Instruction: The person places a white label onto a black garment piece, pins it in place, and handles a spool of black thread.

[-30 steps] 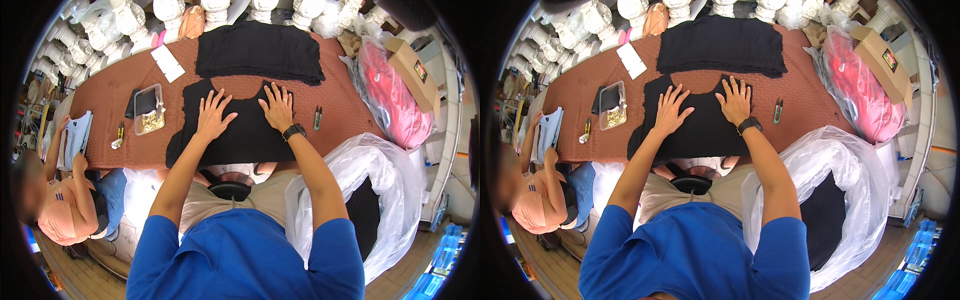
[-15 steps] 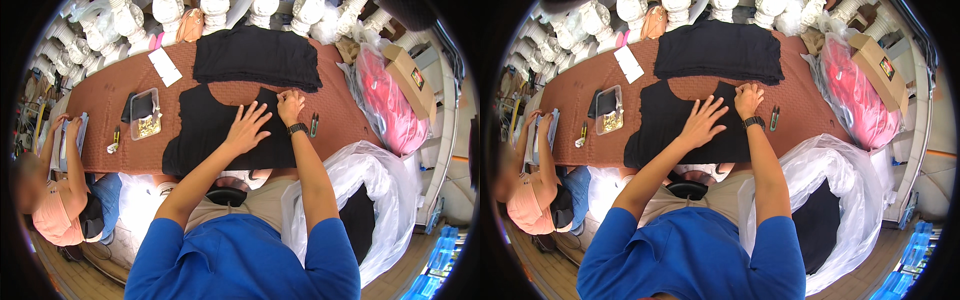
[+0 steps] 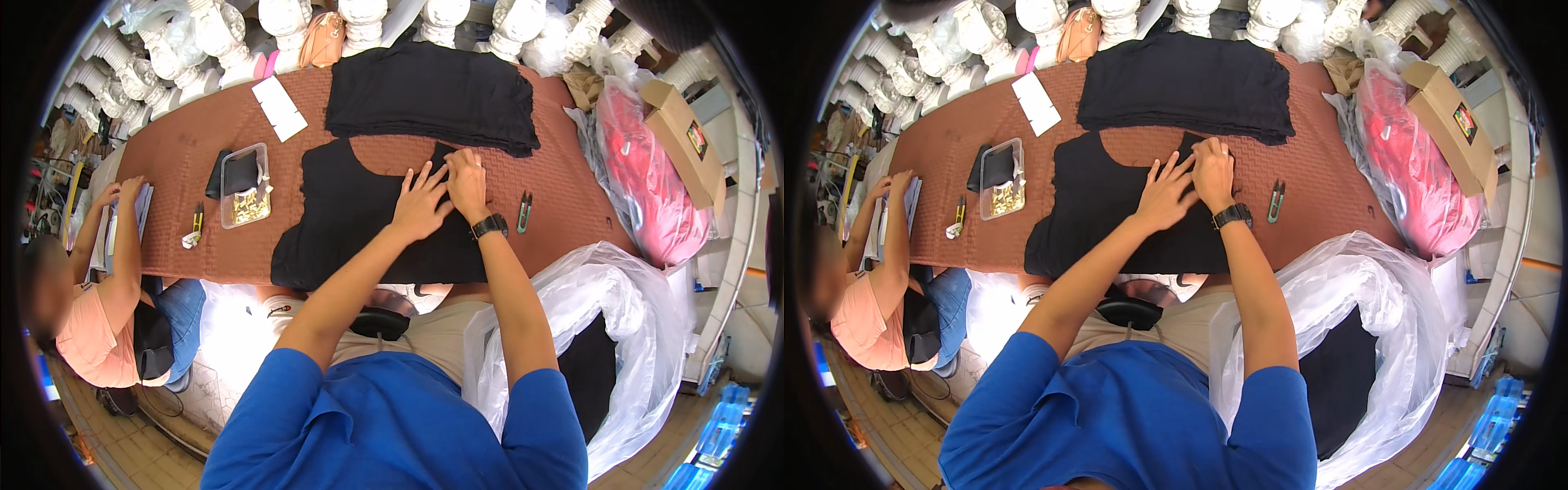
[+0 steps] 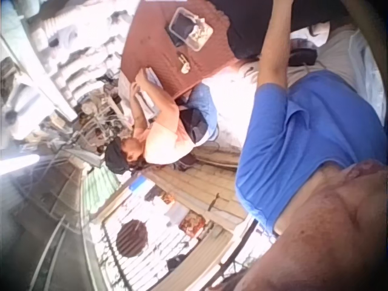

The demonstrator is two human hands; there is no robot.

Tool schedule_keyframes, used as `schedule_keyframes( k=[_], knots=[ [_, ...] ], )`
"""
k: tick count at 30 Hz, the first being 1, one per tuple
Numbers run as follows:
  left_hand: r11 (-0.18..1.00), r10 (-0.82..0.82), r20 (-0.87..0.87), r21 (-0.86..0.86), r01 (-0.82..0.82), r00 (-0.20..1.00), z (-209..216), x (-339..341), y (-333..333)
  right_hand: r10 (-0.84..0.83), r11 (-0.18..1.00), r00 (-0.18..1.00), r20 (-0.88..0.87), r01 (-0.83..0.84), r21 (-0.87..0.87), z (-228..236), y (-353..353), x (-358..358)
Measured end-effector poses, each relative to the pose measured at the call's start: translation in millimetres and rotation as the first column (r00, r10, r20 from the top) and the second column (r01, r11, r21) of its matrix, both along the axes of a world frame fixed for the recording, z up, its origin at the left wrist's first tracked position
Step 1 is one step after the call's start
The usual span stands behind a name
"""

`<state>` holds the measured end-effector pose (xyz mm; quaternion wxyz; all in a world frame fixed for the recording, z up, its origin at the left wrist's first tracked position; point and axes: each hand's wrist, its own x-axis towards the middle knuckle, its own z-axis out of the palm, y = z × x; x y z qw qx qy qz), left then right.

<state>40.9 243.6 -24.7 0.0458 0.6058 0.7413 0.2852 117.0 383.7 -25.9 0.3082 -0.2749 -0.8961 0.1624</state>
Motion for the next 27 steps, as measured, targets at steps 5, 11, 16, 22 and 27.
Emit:
schedule_keyframes(
  k=[5,11,16,22,27],
  knots=[
    [0.844,0.165,0.250,0.464,-0.267,0.954,40.8,-98.4,-17.4,0.108,0.994,0.991,0.079,-0.106,-0.023,11.6,-8.8,31.3],
    [0.511,0.839,-0.246,0.051,-0.858,0.485,24.8,-286.3,-45.3,0.040,0.983,0.982,0.184,-0.072,0.167,3.8,-11.1,22.7],
    [0.485,0.806,-0.250,-0.241,-0.840,0.537,23.6,-311.2,-38.4,0.012,0.988,0.960,0.280,-0.055,0.146,1.7,-7.5,30.7],
    [0.318,0.946,0.078,-0.394,-0.862,0.314,28.2,-345.8,-44.2,0.031,0.984,0.952,0.303,-0.083,0.159,6.8,-5.3,27.4],
    [0.610,0.788,0.155,-0.060,-0.790,0.596,28.0,-346.9,-55.3,0.016,0.937,0.955,0.296,-0.117,0.329,11.9,-7.2,20.5]
  ],
)
